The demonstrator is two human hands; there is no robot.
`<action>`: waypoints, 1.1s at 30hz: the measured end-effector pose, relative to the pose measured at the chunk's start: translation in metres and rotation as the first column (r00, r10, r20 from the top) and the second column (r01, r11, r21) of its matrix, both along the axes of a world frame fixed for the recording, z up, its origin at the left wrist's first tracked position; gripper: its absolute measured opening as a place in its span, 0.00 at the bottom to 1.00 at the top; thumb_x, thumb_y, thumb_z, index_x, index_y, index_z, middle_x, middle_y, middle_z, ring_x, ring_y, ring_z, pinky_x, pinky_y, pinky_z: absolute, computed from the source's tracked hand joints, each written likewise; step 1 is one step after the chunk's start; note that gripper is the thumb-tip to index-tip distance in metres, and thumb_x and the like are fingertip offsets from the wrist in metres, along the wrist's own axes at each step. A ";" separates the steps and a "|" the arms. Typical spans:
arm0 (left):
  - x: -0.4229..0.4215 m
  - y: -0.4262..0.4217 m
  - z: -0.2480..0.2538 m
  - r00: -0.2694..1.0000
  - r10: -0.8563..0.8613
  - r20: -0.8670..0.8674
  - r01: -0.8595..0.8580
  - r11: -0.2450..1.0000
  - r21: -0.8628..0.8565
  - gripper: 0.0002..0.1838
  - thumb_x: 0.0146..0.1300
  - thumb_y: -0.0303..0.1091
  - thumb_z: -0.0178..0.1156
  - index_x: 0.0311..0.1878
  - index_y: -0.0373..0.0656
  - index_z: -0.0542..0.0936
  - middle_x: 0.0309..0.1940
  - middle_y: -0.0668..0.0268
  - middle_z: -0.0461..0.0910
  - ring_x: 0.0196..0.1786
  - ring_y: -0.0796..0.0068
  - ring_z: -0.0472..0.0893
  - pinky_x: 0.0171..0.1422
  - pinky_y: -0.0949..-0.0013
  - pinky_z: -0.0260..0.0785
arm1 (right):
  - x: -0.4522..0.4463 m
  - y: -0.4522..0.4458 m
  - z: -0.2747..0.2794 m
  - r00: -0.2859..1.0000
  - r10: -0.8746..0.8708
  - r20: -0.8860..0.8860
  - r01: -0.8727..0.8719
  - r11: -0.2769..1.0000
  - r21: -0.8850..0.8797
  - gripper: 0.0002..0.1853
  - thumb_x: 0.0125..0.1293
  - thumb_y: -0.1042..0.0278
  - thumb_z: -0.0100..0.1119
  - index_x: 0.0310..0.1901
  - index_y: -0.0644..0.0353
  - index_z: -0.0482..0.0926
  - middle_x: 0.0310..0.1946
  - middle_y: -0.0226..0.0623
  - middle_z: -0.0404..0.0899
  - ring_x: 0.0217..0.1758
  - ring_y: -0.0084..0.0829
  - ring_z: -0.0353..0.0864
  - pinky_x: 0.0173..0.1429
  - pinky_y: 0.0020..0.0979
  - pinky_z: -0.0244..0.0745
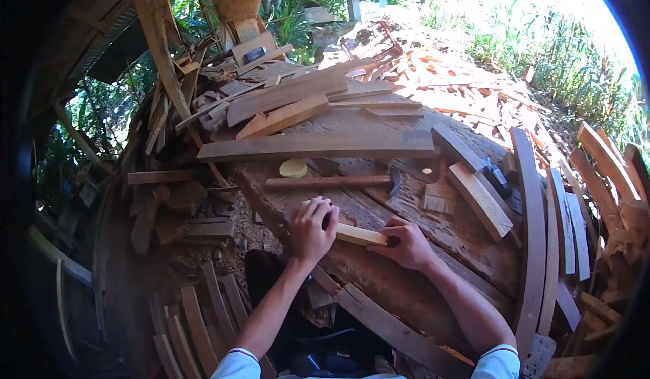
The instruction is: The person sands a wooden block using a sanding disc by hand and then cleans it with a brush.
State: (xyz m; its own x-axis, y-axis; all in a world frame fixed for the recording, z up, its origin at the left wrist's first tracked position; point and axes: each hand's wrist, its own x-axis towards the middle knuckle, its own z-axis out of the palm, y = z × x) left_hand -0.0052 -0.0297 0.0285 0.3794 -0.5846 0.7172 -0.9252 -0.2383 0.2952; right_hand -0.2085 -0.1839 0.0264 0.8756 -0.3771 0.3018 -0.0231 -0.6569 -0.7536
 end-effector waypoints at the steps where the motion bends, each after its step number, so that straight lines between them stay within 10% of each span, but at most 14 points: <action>1: -0.015 -0.011 -0.004 0.996 -0.091 0.016 0.092 0.994 -0.063 0.09 0.72 0.39 0.65 0.40 0.44 0.84 0.44 0.62 0.86 0.50 0.57 0.85 0.56 0.53 0.77 | -0.001 0.001 0.000 1.000 0.010 0.002 -0.010 1.000 0.005 0.16 0.59 0.60 0.84 0.40 0.63 0.91 0.34 0.35 0.82 0.33 0.31 0.82 0.39 0.33 0.77; 11: -0.034 -0.013 -0.001 0.823 -0.567 -0.025 0.568 0.822 0.045 0.10 0.73 0.42 0.65 0.45 0.47 0.85 0.52 0.64 0.86 0.62 0.57 0.84 0.65 0.52 0.77 | -0.002 -0.003 -0.008 0.995 0.096 0.001 -0.095 0.993 -0.075 0.14 0.60 0.62 0.80 0.42 0.62 0.89 0.40 0.42 0.84 0.41 0.44 0.85 0.47 0.40 0.81; 24: -0.020 -0.003 -0.002 0.833 -0.554 0.012 0.553 0.833 0.015 0.10 0.72 0.42 0.67 0.45 0.46 0.85 0.53 0.64 0.86 0.62 0.57 0.84 0.69 0.53 0.76 | -0.005 0.001 0.006 0.994 0.105 -0.028 -0.108 0.980 -0.169 0.15 0.61 0.62 0.78 0.44 0.62 0.88 0.40 0.42 0.81 0.42 0.45 0.84 0.47 0.42 0.80; 33: 0.014 0.021 -0.008 0.987 -0.146 -0.061 0.146 0.989 0.000 0.07 0.70 0.38 0.68 0.43 0.46 0.84 0.50 0.65 0.87 0.60 0.58 0.86 0.65 0.54 0.76 | -0.001 0.006 0.011 0.999 0.043 -0.025 -0.045 0.994 -0.102 0.14 0.61 0.61 0.79 0.42 0.62 0.89 0.35 0.40 0.79 0.38 0.42 0.82 0.43 0.40 0.78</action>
